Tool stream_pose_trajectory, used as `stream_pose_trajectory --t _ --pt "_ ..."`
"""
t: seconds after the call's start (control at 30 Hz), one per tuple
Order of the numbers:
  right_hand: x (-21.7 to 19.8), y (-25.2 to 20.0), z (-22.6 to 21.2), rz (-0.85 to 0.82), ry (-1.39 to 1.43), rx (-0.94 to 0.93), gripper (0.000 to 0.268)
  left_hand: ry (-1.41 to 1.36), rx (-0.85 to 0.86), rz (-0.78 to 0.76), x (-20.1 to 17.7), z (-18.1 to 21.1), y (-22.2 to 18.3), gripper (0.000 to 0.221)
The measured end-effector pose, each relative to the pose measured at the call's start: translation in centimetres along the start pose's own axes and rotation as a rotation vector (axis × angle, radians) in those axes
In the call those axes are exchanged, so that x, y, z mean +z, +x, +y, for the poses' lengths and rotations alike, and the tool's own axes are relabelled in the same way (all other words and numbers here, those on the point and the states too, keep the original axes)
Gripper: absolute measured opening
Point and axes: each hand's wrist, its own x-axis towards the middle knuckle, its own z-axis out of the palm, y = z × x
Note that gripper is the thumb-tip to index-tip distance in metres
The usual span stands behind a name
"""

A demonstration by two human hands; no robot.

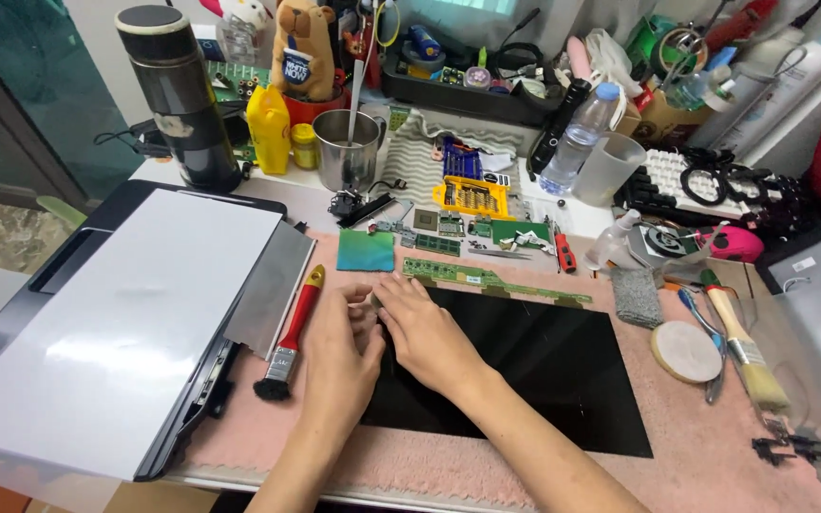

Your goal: Cleaning and polishing an electronic screen at a repair bench using a buffing pad and a cloth.

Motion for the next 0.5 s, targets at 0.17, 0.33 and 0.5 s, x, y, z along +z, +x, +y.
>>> stream_pose_trajectory --t 0.17,0.33,0.5 --pt "-0.2 -0.3 0.2 0.002 0.008 -0.003 0.049 0.004 0.014 -0.016 -0.2 0.1 0.1 0.049" --pt "0.3 -0.8 0.8 0.021 -0.019 -0.035 0.05 0.027 0.025 -0.035 -0.2 -0.5 0.1 0.051" --pt "-0.5 -1.2 0.4 -0.024 -0.049 0.024 0.052 0.04 -0.001 -0.048 -0.2 -0.5 0.2 0.05"
